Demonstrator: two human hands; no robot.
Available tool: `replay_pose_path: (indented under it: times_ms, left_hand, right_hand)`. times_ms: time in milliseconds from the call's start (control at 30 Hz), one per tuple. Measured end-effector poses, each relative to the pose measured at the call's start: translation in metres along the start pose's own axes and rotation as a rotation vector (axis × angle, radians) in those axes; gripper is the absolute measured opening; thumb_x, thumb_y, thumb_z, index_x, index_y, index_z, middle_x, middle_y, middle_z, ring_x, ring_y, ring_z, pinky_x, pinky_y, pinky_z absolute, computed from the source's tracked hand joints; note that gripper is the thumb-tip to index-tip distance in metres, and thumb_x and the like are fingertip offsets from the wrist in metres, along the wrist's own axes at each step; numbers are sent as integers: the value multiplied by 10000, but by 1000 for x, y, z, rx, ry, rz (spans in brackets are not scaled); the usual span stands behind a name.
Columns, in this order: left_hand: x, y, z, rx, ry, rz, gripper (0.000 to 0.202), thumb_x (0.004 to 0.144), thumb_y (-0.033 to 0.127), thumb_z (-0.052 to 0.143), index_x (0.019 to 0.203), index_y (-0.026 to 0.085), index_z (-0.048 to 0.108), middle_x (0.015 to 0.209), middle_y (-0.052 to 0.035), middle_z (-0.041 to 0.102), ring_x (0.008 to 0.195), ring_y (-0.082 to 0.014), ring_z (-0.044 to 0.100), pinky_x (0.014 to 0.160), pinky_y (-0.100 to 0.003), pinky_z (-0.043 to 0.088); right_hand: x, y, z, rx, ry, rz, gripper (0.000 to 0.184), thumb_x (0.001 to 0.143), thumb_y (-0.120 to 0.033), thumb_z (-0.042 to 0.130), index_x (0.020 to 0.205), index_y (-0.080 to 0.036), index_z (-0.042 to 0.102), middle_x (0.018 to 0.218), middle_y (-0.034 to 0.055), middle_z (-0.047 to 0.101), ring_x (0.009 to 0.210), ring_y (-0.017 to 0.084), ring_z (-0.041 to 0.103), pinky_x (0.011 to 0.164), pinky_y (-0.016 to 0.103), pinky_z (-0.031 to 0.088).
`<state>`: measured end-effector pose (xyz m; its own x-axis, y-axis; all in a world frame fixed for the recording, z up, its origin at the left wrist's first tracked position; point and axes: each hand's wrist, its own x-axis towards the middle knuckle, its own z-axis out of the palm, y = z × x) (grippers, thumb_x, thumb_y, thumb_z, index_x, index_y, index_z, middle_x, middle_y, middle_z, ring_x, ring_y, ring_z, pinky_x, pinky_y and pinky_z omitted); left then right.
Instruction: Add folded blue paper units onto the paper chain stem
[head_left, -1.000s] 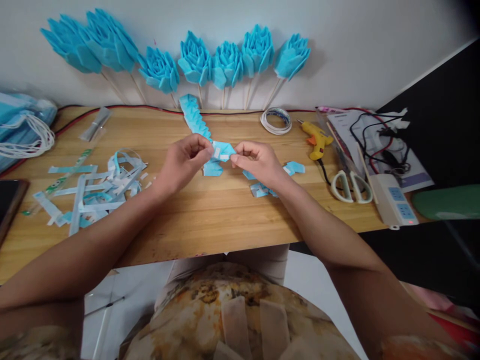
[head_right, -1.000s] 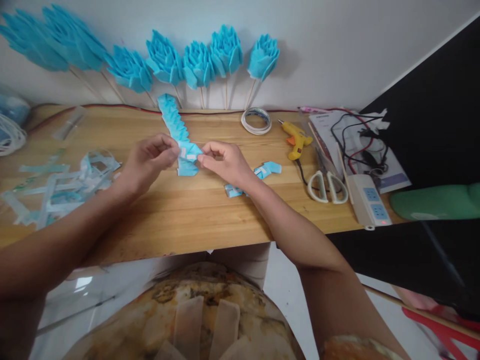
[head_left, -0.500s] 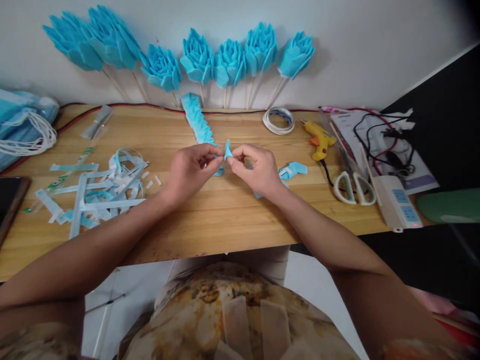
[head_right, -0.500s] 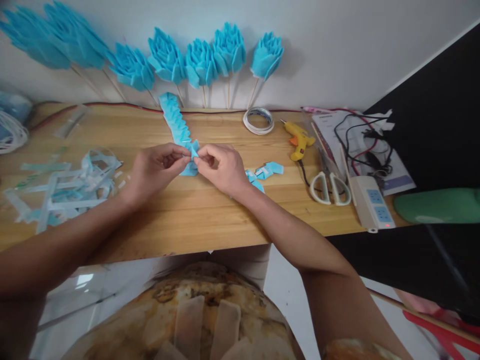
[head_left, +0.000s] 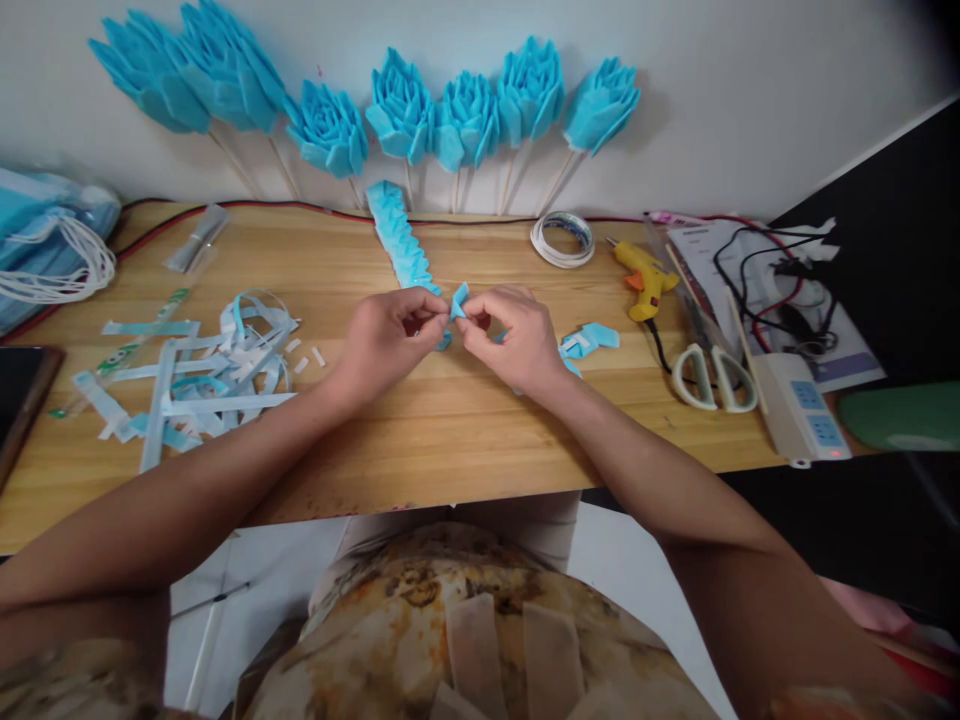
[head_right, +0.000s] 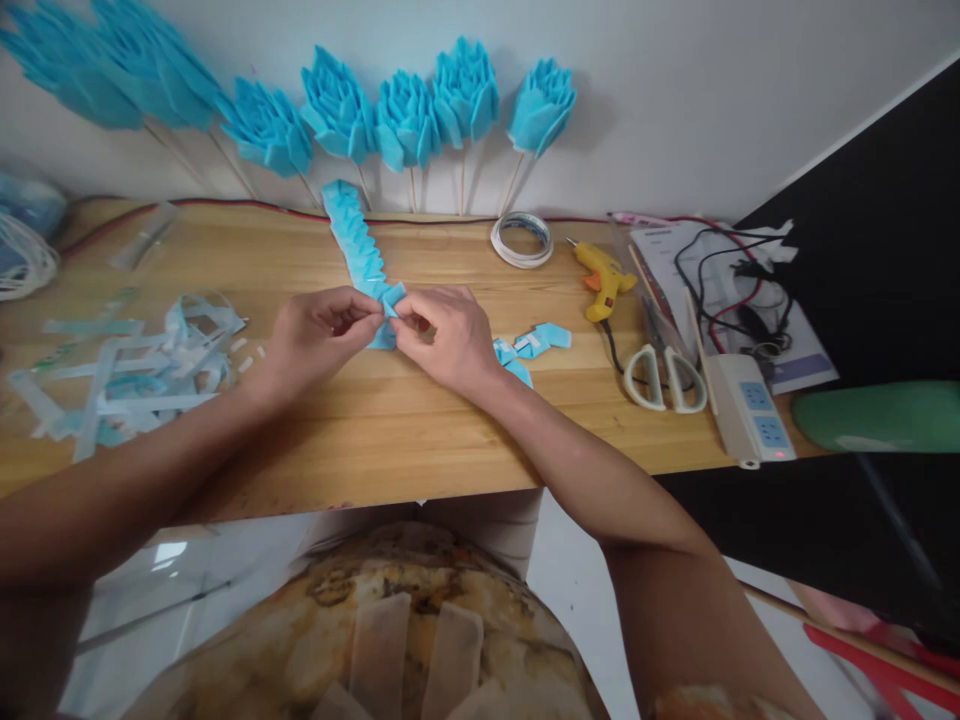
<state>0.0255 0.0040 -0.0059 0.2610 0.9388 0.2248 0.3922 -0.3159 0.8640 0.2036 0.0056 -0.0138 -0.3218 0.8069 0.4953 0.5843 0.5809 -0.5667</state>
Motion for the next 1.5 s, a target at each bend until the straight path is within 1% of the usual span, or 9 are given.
replay_pose_path:
  times_ms: [267, 433, 533, 667, 833, 1033, 1167, 1333, 1500]
  left_hand:
    - [3, 4, -5, -217, -48, -105, 138, 801, 268, 579, 779, 151, 648, 663, -2, 594, 600, -106, 500, 563, -236, 387]
    - [9, -1, -7, -441, 68, -170, 166, 819, 303, 618, 927, 184, 579, 627, 33, 534, 532, -91, 462, 496, -221, 361]
    - [10, -5, -7, -497, -41, -226, 227, 835, 369, 606, 988, 206, 570, 668, 30, 558, 541, -101, 495, 494, -229, 373]
    - [8, -2, -9, -463, -188, -183, 210, 799, 385, 646, 804, 180, 606, 661, 19, 565, 578, -101, 505, 527, -232, 391]
    - [6, 2, -7, -412, -177, -167, 192, 755, 335, 680, 793, 155, 624, 719, -4, 624, 647, -111, 547, 596, -236, 443]
    - [7, -5, -4, -360, -192, -124, 164, 747, 291, 670, 713, 155, 585, 722, -16, 619, 683, -128, 561, 622, -254, 439]
    - [8, -2, -7, -389, -216, -140, 161, 746, 298, 667, 721, 152, 604, 682, -2, 604, 630, -113, 525, 588, -242, 417]
    - [9, 5, -10, -413, -228, -160, 196, 733, 339, 677, 723, 154, 615, 675, -3, 613, 615, -109, 511, 564, -228, 408]
    - [10, 1, -9, -395, -203, -139, 212, 738, 352, 685, 705, 161, 599, 650, 12, 592, 582, -96, 493, 547, -225, 407]
  right_hand:
    - [1, -3, -3, 72, 27, 41, 152, 800, -217, 567, 659, -217, 512, 639, -21, 569, 661, 148, 523, 754, 322, 395]
    - [3, -6, -10, 317, -32, 206, 160, 828, -299, 572, 698, -205, 556, 677, -17, 589, 661, 136, 519, 681, 283, 415]
    - [3, -4, -11, 445, -67, 255, 169, 834, -330, 580, 726, -201, 572, 714, -11, 619, 697, 139, 543, 693, 278, 428]
    - [3, -1, -9, 519, -99, 287, 170, 830, -344, 592, 740, -200, 583, 722, -9, 623, 709, 141, 551, 702, 277, 439]
    - [4, -4, -10, 530, -174, 259, 210, 847, -364, 561, 723, -194, 565, 719, -9, 599, 701, 133, 529, 679, 268, 417]
    - [5, -6, -11, 314, -160, 204, 216, 783, -307, 584, 639, -201, 464, 621, -41, 456, 614, 111, 411, 604, 257, 336]
    - [6, -5, -12, 328, -191, 231, 194, 801, -307, 557, 651, -196, 505, 637, -30, 529, 627, 118, 454, 621, 263, 352]
    - [6, 0, -14, 481, -247, 259, 181, 827, -306, 559, 698, -181, 584, 709, -7, 634, 692, 130, 536, 683, 266, 396]
    - [6, 3, -14, 504, -252, 268, 189, 831, -312, 579, 701, -176, 597, 693, -12, 626, 658, 116, 509, 651, 258, 373]
